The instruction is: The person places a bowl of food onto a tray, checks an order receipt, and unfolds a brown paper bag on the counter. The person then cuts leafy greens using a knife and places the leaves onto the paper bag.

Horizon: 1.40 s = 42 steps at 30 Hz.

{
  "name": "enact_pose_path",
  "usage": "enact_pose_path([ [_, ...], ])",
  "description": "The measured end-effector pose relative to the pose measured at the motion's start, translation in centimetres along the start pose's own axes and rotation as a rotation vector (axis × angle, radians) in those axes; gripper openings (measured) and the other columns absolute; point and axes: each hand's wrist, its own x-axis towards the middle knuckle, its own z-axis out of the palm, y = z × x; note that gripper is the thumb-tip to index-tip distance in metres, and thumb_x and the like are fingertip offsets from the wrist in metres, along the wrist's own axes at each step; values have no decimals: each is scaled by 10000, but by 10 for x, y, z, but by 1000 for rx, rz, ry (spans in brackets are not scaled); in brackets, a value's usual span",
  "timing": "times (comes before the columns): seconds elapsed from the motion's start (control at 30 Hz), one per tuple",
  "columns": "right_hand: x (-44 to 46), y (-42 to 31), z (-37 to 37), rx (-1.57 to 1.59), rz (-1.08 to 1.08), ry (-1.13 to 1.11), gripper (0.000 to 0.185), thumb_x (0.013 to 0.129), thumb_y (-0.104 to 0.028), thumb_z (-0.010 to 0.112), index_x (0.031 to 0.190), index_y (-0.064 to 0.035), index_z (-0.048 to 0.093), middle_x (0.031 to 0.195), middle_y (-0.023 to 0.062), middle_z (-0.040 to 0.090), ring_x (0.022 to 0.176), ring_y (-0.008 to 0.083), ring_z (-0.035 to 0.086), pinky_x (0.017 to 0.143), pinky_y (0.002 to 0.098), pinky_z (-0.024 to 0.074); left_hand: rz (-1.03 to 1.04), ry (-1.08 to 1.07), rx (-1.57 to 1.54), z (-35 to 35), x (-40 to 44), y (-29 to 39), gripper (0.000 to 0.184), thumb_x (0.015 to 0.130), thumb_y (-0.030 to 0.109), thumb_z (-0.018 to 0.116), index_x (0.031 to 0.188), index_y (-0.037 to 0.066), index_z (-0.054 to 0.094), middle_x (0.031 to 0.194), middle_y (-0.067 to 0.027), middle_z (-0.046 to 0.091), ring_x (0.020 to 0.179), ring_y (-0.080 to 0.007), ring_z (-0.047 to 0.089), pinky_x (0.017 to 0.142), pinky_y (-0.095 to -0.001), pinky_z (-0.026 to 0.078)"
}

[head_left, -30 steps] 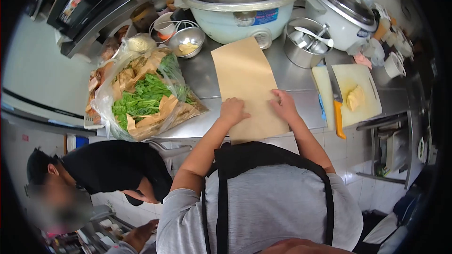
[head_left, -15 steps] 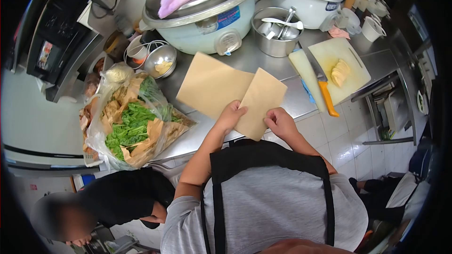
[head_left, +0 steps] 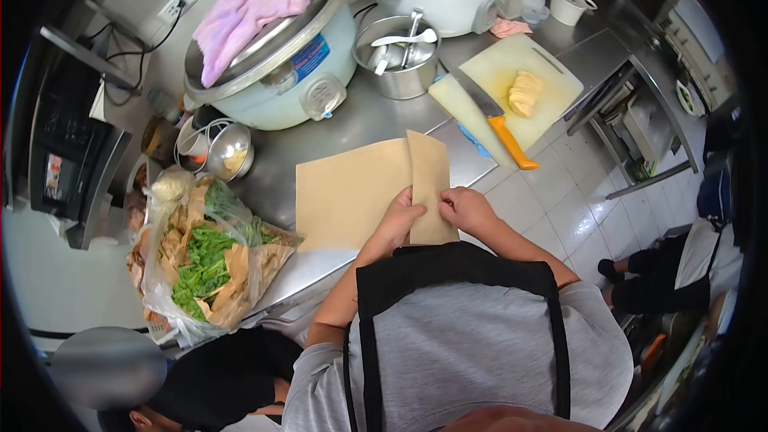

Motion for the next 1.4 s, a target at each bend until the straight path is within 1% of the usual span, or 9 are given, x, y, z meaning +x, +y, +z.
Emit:
enact_pose_path([
  [0.2,-8,1,7,-131,42,33,191,741,-191,500,706,-31,599,708,167,599,655,325,587,619,412,474,-165,13,285,15,5,-1,278,841,86,496,1094,-30,501,1007,-106,582,890,-174,568,767,-298,462],
  [0.43,-32,8,20,-181,278,268,192,753,-193,490,690,-35,580,707,161,601,637,322,593,595,408,480,-139,-219,418,29,18,-5,280,841,99,502,1080,-47,512,987,-112,588,870,-176,574,757,-290,460],
  [0.53,-47,10,17,37,335,439,131,735,-144,521,755,-38,595,695,139,606,632,303,591,588,379,477,-132,-319,462,30,14,-1,279,830,94,499,1068,-51,516,975,-116,590,860,-178,579,744,-293,464],
  [0.63,-66,-10,13,271,368,472,125,739,-136,554,792,-37,607,718,140,608,649,304,589,597,363,472,-171,-368,464,29,9,2,282,823,98,499,1058,-56,519,968,-118,589,852,-176,580,732,-293,467],
  [0.7,-71,-22,18,266,366,478,132,737,-141,568,803,-38,617,731,140,605,663,305,587,606,357,471,-198,-407,468,23,8,0,280,822,106,502,1047,-59,523,965,-116,588,849,-174,579,727,-293,467],
  [0.93,-82,-40,56,83,345,604,125,743,-146,550,772,-32,592,755,152,593,678,330,573,615,396,467,-118,-541,600,1,-3,-8,274,815,126,511,1023,-50,541,921,-98,597,811,-160,577,703,-289,465],
  [1.13,-90,-58,78,-23,503,612,158,760,-169,514,727,-15,529,748,169,582,677,342,572,608,421,465,-107,-547,793,-7,-11,-18,277,809,130,521,1010,-58,548,905,-104,602,795,-162,577,684,-294,464],
  [1.3,-90,-57,88,-34,585,709,152,766,-164,502,750,-12,506,749,182,581,674,353,570,609,435,462,-40,-583,778,-6,-10,-20,270,804,125,528,992,-66,550,883,-101,605,779,-160,576,670,-292,464],
  [1.4,-94,-60,88,6,619,764,163,775,-174,498,761,-13,515,764,191,583,681,364,566,612,432,462,-28,-591,928,1,-16,-10,261,810,112,518,1003,-61,545,893,-92,601,778,-158,573,673,-289,463],
])
